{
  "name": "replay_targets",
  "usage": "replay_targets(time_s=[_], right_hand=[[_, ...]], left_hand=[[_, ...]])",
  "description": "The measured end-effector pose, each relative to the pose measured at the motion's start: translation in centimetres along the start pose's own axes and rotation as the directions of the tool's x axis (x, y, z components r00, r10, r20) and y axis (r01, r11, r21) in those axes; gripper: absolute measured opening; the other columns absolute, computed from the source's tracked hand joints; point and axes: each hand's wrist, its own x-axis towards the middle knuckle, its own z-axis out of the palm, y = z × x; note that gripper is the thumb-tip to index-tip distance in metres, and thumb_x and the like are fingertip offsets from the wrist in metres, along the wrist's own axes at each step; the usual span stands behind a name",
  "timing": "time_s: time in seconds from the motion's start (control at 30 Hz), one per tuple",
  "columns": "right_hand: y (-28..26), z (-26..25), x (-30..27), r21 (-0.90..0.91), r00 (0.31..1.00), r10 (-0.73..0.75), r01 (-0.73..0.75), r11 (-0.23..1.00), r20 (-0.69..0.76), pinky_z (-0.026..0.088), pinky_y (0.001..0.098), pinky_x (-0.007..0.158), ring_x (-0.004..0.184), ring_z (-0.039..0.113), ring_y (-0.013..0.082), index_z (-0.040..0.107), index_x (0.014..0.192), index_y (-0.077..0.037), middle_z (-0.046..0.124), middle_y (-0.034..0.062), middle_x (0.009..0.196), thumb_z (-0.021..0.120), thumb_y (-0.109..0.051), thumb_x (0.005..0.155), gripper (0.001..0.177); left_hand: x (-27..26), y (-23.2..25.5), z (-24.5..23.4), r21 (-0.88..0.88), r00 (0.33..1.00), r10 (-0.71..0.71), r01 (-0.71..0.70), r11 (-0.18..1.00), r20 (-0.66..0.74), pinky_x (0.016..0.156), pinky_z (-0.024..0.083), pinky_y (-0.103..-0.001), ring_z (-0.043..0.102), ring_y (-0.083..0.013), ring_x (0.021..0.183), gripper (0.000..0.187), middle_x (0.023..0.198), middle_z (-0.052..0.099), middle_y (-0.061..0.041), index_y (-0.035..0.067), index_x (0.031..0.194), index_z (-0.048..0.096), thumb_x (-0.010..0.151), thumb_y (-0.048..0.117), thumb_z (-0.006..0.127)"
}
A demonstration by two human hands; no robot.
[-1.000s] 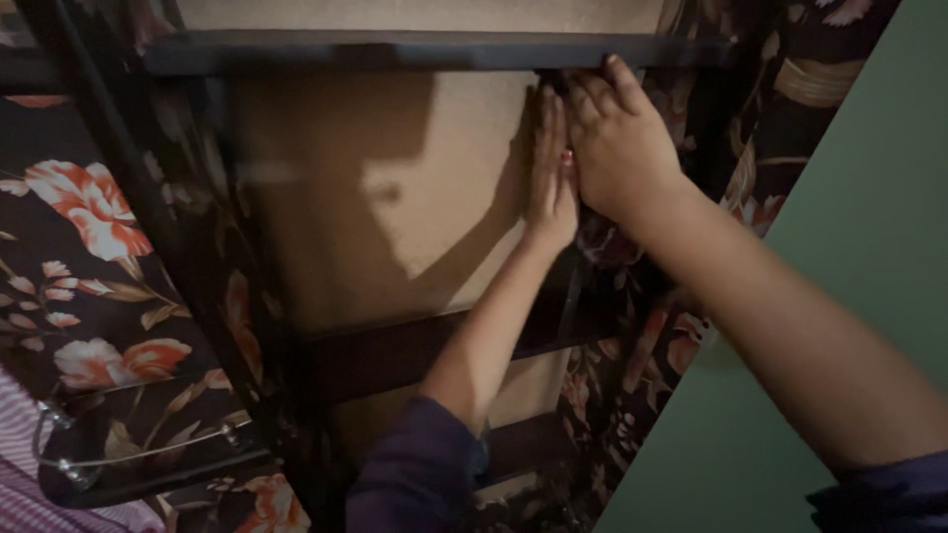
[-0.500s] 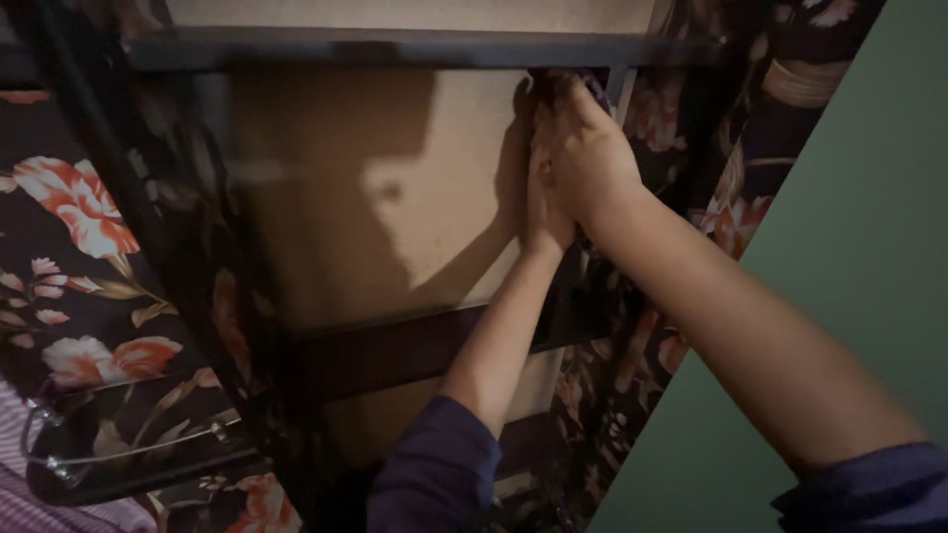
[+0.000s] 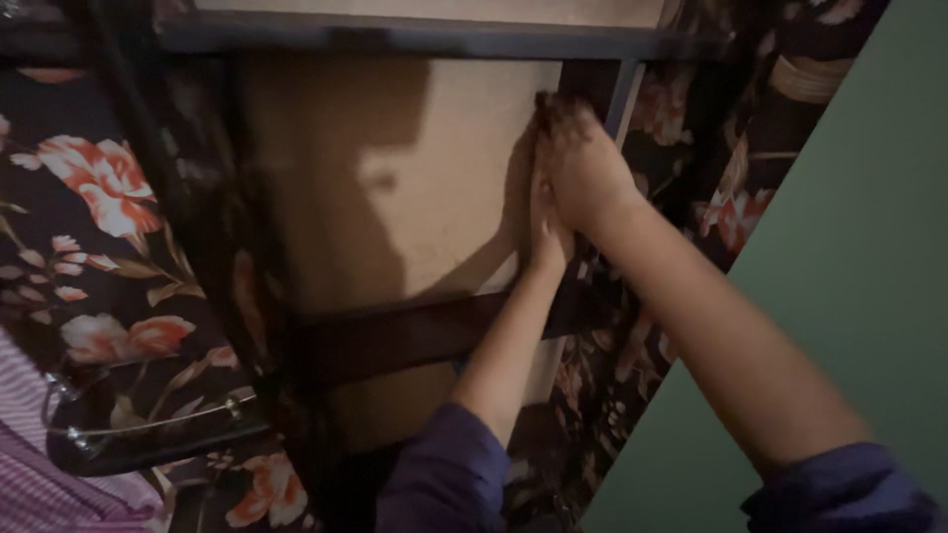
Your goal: The person sprays a floral-patterned cloth with a blue spray bottle and wipes the interior surfaces of a dark wooden shelving unit. They clean the shelves and side panels methodically, moving the cloth across different areas.
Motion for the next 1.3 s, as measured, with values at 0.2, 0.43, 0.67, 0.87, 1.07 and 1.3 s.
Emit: replay_targets(time_s=[0.2, 0.43, 0.67, 0.87, 1.07, 1.3], right_hand=[[-2.2, 0.1, -1.2, 0.099, 0.997, -0.070, 0.069, 0.993, 0.013, 0.016, 0.0463, 0.120, 0.148, 0.031, 0.0312, 0.038, 0.155, -0.002, 0.040, 0.0171, 0.158, 0.041, -0.054, 0.100, 0.075], [-4.9, 1.1, -2.0, 0.182, 0.993, -0.114, 0.116, 0.976, -0.022, 0.018, 0.0465, 0.118, 0.147, 0.032, 0.0322, 0.043, 0.151, -0.003, 0.041, 0.0183, 0.156, 0.040, -0.052, 0.099, 0.071], [-7.4, 2.0, -2.4, 0.211, 0.982, -0.179, 0.164, 0.964, 0.055, 0.018, 0.0471, 0.120, 0.148, 0.032, 0.0332, 0.045, 0.150, -0.002, 0.044, 0.0186, 0.155, 0.040, -0.050, 0.102, 0.068], [-10.7, 3.7, -3.0, 0.224, 0.974, -0.219, 0.202, 0.953, 0.056, 0.018, 0.0464, 0.120, 0.148, 0.031, 0.0331, 0.045, 0.151, -0.001, 0.043, 0.0186, 0.157, 0.047, -0.046, 0.099, 0.068], [-12.6, 5.1, -2.9, 0.246, 0.980, -0.199, 0.188, 0.951, 0.024, 0.016, 0.0463, 0.121, 0.149, 0.032, 0.0317, 0.044, 0.151, -0.004, 0.040, 0.0203, 0.158, 0.046, -0.039, 0.100, 0.063], [-13.5, 5.2, -3.1, 0.219, 0.966, -0.246, 0.223, 0.950, 0.085, 0.016, 0.0472, 0.122, 0.149, 0.031, 0.0316, 0.046, 0.150, -0.002, 0.040, 0.0189, 0.158, 0.046, -0.043, 0.099, 0.065]], left_hand=[[-3.6, -2.8, -2.0, 0.002, 0.987, -0.111, 0.112, 0.994, -0.116, 0.127, 0.023, -0.044, 0.021, -0.0294, 0.158, 0.072, 0.174, 0.015, -0.014, 0.008, 0.167, 0.008, 0.110, 0.048, 0.027], [-7.4, -6.7, -5.4, 0.219, 0.989, 0.004, 0.028, 0.975, -0.146, 0.129, 0.008, -0.045, 0.019, -0.0282, 0.160, 0.072, 0.173, 0.019, -0.013, 0.005, 0.166, 0.017, 0.111, 0.052, 0.021], [-10.3, -9.5, -8.6, 0.387, 0.990, 0.011, 0.045, 0.921, -0.142, 0.130, -0.003, -0.050, 0.029, -0.0323, 0.157, 0.072, 0.169, 0.033, -0.016, 0.003, 0.163, 0.028, 0.112, 0.052, 0.017], [-14.0, -7.7, -10.9, 0.857, 0.993, -0.096, 0.104, 0.504, -0.065, 0.127, 0.002, -0.057, 0.028, -0.0359, 0.155, 0.068, 0.166, 0.035, -0.017, 0.006, 0.158, 0.038, 0.110, 0.046, 0.011], [-15.2, -6.9, -11.4, 0.875, 0.992, -0.097, 0.120, 0.469, -0.084, 0.126, 0.010, -0.061, 0.036, -0.0375, 0.150, 0.062, 0.163, 0.038, -0.019, 0.004, 0.156, 0.040, 0.112, 0.039, 0.015], [-15.3, -6.4, -11.7, 0.892, 0.989, -0.124, 0.130, 0.432, -0.084, 0.123, 0.013, -0.066, 0.036, -0.0396, 0.150, 0.059, 0.162, 0.040, -0.019, 0.005, 0.154, 0.043, 0.111, 0.038, 0.018]])
